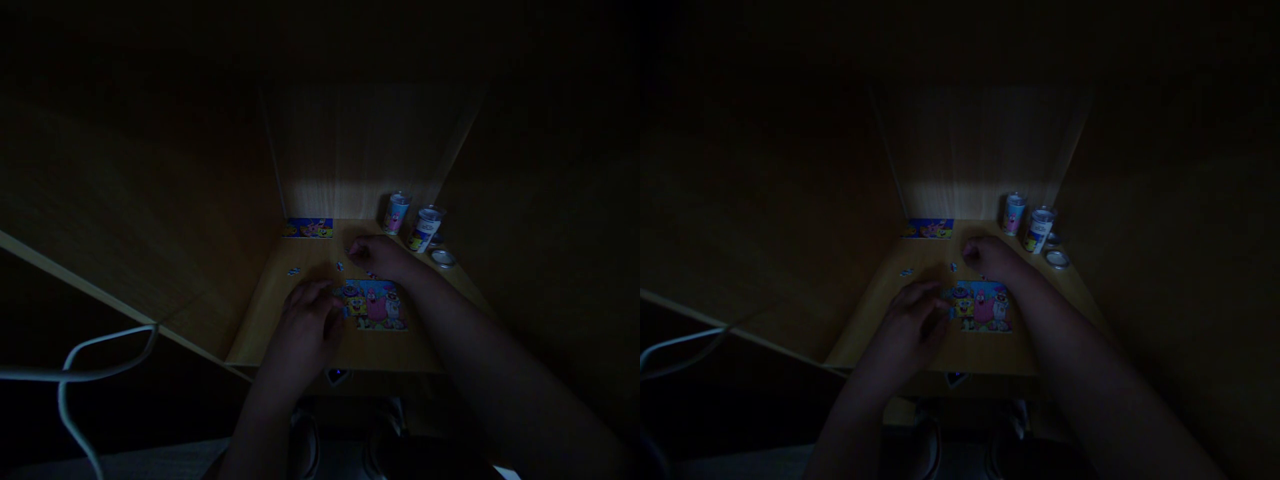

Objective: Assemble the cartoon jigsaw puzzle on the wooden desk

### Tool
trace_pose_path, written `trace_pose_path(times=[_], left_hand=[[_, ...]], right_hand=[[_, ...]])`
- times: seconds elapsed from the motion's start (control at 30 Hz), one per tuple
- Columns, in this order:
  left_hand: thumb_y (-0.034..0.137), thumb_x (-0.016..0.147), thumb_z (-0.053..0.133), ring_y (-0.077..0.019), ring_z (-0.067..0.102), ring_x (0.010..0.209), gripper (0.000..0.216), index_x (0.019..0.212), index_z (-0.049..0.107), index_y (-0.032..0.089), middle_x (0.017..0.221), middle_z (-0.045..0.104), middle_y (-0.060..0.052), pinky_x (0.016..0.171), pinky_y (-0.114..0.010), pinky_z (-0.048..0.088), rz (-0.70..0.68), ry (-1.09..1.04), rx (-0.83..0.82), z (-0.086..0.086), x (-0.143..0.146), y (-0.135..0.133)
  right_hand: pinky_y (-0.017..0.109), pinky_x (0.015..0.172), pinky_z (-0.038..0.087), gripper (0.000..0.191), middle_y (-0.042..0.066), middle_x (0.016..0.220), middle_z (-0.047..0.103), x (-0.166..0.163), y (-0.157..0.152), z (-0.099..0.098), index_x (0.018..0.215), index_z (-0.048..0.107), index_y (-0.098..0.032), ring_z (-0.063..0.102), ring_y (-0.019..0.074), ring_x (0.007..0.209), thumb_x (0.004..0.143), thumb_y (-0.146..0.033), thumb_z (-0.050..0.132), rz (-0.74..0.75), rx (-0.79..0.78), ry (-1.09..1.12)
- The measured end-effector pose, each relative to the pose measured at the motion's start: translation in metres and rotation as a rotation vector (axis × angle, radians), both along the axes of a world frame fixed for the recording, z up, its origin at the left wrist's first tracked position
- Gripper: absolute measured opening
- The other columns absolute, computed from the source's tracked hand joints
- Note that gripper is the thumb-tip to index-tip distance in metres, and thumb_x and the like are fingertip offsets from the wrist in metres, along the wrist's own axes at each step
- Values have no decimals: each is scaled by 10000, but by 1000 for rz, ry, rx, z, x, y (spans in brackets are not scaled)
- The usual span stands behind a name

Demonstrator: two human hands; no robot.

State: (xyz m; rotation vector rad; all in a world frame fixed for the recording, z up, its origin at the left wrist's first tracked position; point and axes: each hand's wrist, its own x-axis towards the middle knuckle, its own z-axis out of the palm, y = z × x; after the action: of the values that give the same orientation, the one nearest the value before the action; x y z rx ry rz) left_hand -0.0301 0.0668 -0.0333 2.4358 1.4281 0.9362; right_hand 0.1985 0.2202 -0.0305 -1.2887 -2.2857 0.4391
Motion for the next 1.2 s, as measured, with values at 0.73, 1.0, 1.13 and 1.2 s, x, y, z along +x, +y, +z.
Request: trace_pose_path(times=[0.73,1.0,1.13,1.2], left_hand=[[1,929,533,-269,628,1207,305,1068,647,247,1214,689,-64,1056,-469,526,48,-136,31,1,0,0],[19,942,544,-278,625,1172,262,1037,655,236,1191,685,-70,1043,-499,525,121,-153,32,-2,-1,3],[55,976,549,-288,620,1196,213,1023,660,231,1205,682,-87,1079,-519,508,132,-140,24,-2,-1,4],[48,968,547,-292,621,1189,219,1008,663,230,1185,686,-86,1070,-517,513,137,-130,16,-2,0,4]], right_hand=[[263,790,513,92,32,973,815,-2,-5,8,957,766,-193,741,176,873,923,-152,691,-7,-21,-10],[279,820,527,102,49,1005,816,-2,-7,10,989,774,-189,747,185,914,927,-155,701,-23,-16,-21],[284,810,528,91,48,990,814,-3,-7,11,979,766,-190,742,182,880,941,-170,686,-26,-20,-15],[279,795,522,84,46,980,812,-3,-7,10,972,762,-190,743,182,874,944,-180,683,-28,-18,-12]])
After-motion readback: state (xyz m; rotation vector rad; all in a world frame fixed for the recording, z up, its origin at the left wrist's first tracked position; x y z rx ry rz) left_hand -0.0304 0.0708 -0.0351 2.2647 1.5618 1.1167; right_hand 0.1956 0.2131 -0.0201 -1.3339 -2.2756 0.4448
